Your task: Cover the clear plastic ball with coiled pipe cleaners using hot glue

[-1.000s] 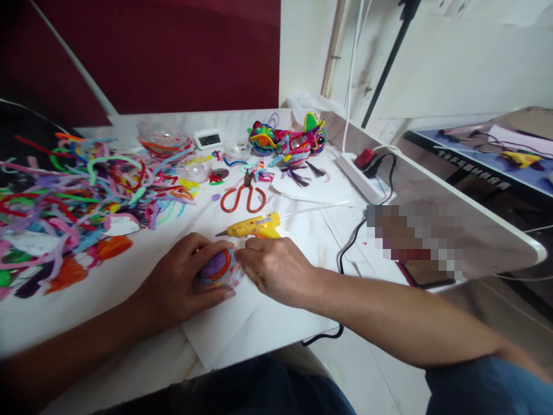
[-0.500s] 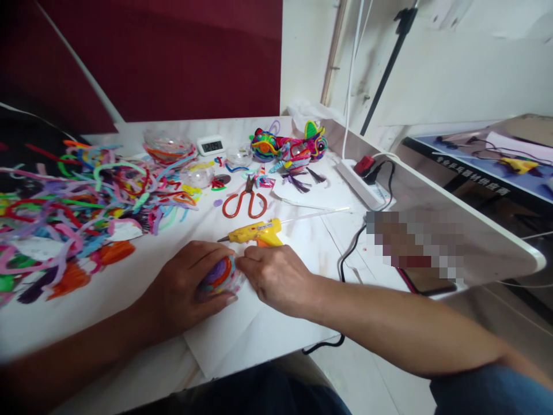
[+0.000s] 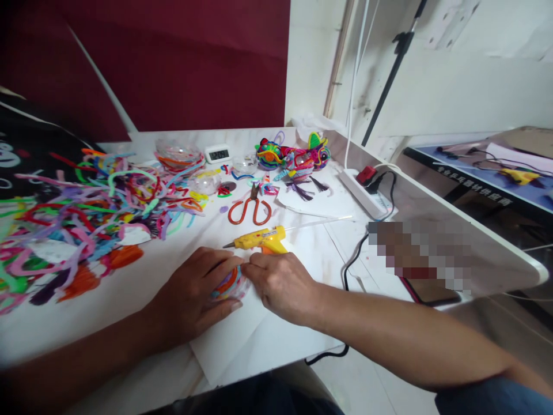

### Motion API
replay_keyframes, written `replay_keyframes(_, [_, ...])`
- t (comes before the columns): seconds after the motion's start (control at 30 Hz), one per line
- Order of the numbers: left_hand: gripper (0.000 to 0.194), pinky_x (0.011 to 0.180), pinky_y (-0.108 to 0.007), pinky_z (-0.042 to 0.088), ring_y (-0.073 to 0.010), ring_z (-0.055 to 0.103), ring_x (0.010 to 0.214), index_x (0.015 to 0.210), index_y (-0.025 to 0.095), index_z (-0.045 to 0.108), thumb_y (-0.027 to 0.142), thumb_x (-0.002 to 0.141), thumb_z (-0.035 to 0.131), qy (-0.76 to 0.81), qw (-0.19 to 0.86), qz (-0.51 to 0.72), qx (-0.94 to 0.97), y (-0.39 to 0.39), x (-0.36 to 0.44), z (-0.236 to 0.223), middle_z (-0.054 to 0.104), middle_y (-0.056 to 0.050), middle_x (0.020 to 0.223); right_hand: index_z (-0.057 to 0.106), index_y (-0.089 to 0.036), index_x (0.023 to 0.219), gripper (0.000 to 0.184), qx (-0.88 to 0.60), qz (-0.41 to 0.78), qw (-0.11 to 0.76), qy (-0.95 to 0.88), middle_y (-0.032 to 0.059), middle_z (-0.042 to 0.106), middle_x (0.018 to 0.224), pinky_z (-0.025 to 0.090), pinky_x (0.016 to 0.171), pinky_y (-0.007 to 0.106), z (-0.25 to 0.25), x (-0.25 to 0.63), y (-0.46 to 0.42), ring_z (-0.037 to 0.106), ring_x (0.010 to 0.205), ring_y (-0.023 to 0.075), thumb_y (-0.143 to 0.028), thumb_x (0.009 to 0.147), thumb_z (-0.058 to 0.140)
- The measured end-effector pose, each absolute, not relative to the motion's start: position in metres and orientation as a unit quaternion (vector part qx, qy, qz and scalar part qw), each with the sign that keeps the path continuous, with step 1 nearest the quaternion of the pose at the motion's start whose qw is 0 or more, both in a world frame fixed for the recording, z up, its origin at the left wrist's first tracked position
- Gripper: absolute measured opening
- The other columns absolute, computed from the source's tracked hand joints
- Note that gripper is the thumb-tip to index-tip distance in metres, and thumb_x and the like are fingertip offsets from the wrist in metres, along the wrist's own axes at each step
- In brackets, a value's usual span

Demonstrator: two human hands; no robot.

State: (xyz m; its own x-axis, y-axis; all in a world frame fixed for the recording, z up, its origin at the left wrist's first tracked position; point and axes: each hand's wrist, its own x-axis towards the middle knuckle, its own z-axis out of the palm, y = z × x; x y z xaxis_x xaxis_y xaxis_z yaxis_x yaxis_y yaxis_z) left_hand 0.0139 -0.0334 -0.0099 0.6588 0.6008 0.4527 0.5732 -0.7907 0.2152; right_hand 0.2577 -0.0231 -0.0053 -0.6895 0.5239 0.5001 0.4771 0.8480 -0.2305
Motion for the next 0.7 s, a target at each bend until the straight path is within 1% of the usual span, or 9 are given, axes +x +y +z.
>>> replay_keyframes(0.1, [0.049,0.097,-0.051,0.061,-0.0333,0.066,0.109,0.143,0.018,0.055,0.028,0.097,0.068,0.321,0.016,0.246,0.914,-0.034,0.015,-0.006,0.070,-0.015,0.127,0.077,-0.012,0.105,0.020,-0.274,0.038,0.291,-0.916,0.0063,0.074,0.083,0.050,0.060,0.029,-0.007,0.257,-0.023,0.067,0.067,0.0182,-0.005,0.101,0.059])
replay_keyframes(0.27, [0.046,0.091,-0.050,0.063,-0.0330,0.066,0.105,0.142,0.015,0.055,0.036,0.102,0.065,0.306,-0.032,0.246,0.919,-0.033,0.015,-0.005,0.071,-0.016,0.122,0.077,-0.011,0.108,0.021,-0.269,0.040,0.262,-0.926,0.0079,0.075,0.087,0.052,0.062,0.029,-0.003,0.258,-0.022,0.070,0.071,0.0195,-0.004,0.099,0.060])
replay_keyframes(0.5, [0.053,0.097,-0.051,0.061,-0.0334,0.062,0.110,0.147,0.013,0.053,0.039,0.103,0.064,0.312,-0.030,0.245,0.918,-0.034,0.014,-0.014,0.068,-0.017,0.126,0.078,-0.009,0.107,0.022,-0.261,0.036,0.273,-0.925,0.0086,0.076,0.087,0.053,0.061,0.030,-0.002,0.259,-0.022,0.071,0.071,0.0199,-0.002,0.099,0.059])
replay_keyframes(0.7, [0.052,0.098,-0.050,0.059,-0.0332,0.062,0.112,0.149,0.013,0.052,0.036,0.104,0.063,0.320,-0.022,0.229,0.919,-0.035,0.014,-0.012,0.068,-0.017,0.127,0.078,-0.009,0.108,0.022,-0.259,0.032,0.276,-0.925,0.0081,0.075,0.086,0.051,0.059,0.030,-0.003,0.259,-0.021,0.069,0.069,0.0193,-0.003,0.100,0.058])
